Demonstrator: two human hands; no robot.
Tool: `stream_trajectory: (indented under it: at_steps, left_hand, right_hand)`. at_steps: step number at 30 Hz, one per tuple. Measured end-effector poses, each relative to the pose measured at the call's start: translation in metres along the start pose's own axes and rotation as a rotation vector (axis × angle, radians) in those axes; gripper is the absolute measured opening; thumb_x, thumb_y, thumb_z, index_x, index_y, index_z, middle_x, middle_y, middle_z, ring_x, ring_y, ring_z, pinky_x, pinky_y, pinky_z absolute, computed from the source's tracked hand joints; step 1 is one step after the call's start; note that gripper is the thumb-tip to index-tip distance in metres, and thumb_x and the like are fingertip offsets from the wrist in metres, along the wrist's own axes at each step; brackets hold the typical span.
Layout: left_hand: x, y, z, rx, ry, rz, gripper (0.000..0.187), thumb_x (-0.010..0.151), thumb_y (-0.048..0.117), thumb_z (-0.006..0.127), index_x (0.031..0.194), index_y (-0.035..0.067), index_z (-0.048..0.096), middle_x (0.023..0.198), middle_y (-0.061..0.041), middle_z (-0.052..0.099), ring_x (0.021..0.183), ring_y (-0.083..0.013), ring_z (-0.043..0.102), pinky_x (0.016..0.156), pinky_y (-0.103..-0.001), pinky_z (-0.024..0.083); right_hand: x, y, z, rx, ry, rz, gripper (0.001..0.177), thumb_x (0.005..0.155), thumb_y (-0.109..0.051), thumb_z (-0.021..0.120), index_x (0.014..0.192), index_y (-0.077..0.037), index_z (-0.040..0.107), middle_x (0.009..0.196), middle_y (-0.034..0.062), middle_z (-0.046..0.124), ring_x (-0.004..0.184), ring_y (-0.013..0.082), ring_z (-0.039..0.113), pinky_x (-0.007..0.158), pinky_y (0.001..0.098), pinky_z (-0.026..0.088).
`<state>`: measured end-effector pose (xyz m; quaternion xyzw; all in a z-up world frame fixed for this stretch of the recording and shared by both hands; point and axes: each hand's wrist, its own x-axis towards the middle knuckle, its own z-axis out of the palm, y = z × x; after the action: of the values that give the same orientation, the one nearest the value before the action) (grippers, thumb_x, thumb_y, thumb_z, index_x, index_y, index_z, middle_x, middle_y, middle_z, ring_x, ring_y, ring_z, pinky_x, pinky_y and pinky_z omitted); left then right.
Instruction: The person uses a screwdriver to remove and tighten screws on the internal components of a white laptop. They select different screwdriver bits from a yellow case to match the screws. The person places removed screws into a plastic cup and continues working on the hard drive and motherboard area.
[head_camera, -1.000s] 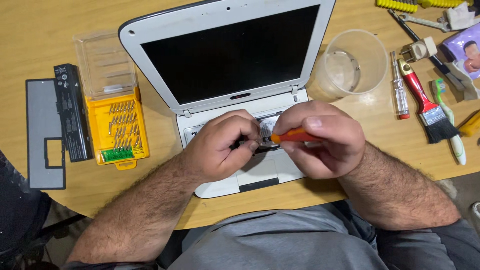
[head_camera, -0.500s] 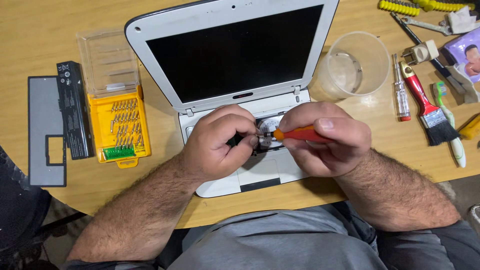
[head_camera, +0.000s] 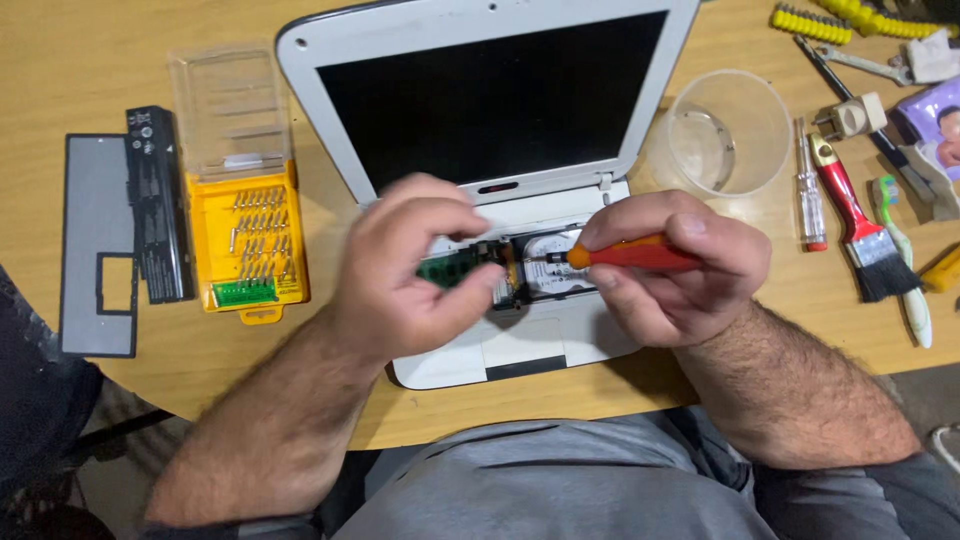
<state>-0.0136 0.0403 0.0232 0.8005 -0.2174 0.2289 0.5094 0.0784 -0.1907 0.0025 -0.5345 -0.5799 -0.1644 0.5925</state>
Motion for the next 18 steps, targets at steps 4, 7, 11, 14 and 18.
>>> stream_trajectory:
  at_steps: [4, 7, 11, 14, 18]
  left_hand:
    - [-0.025, 0.026, -0.029, 0.225, 0.141, -0.005, 0.015, 0.084, 0.007, 0.077, 0.091, 0.002, 0.065, 0.085, -0.012, 0.065, 0.079, -0.0240, 0.063, 0.071, -0.036, 0.052]
    - [-0.059, 0.029, -0.042, 0.380, -0.051, -0.136, 0.017, 0.083, 0.020, 0.078, 0.089, 0.007, 0.069, 0.087, -0.008, 0.066, 0.080, -0.0232, 0.061, 0.069, -0.038, 0.049]
    - [-0.106, 0.023, -0.040, 0.431, -0.101, -0.215, 0.020, 0.085, 0.019, 0.082, 0.091, 0.006, 0.068, 0.092, -0.007, 0.063, 0.080, -0.0252, 0.058, 0.070, -0.037, 0.048]
    - [-0.132, 0.013, -0.034, 0.453, -0.124, -0.258, 0.028, 0.083, 0.023, 0.084, 0.103, 0.007, 0.071, 0.100, -0.008, 0.062, 0.087, -0.0260, 0.058, 0.077, -0.041, 0.050]
    - [-0.133, 0.011, -0.037, 0.485, -0.117, -0.218, 0.028, 0.087, 0.022, 0.080, 0.109, 0.009, 0.067, 0.115, -0.013, 0.061, 0.095, -0.0320, 0.061, 0.081, -0.047, 0.051]
  right_hand:
    - [-0.003, 0.007, 0.003, -0.039, 0.050, -0.003, 0.062, 0.090, 0.006, 0.059, 0.144, -0.009, 0.032, 0.091, 0.0285, 0.061, 0.073, 0.0285, 0.065, 0.058, 0.0296, 0.058]
    - [-0.010, 0.005, 0.007, -0.054, 0.079, 0.077, 0.061, 0.091, 0.006, 0.057, 0.145, -0.010, 0.033, 0.091, 0.0306, 0.061, 0.077, 0.0315, 0.065, 0.065, 0.0331, 0.058]
    - [-0.011, 0.014, 0.004, -0.047, -0.014, 0.049, 0.071, 0.088, 0.010, 0.063, 0.148, -0.010, 0.029, 0.094, 0.0317, 0.059, 0.080, 0.0349, 0.068, 0.061, 0.0325, 0.061]
    - [-0.004, 0.008, 0.010, 0.043, -0.076, 0.073, 0.071, 0.086, 0.017, 0.060, 0.144, -0.012, 0.033, 0.102, 0.0361, 0.058, 0.058, 0.0154, 0.055, 0.050, 0.0177, 0.052]
    - [0.004, 0.000, 0.027, -0.013, -0.111, 0.144, 0.052, 0.096, -0.001, 0.061, 0.142, -0.013, 0.041, 0.101, 0.0305, 0.061, 0.087, 0.0317, 0.071, 0.075, 0.0328, 0.067]
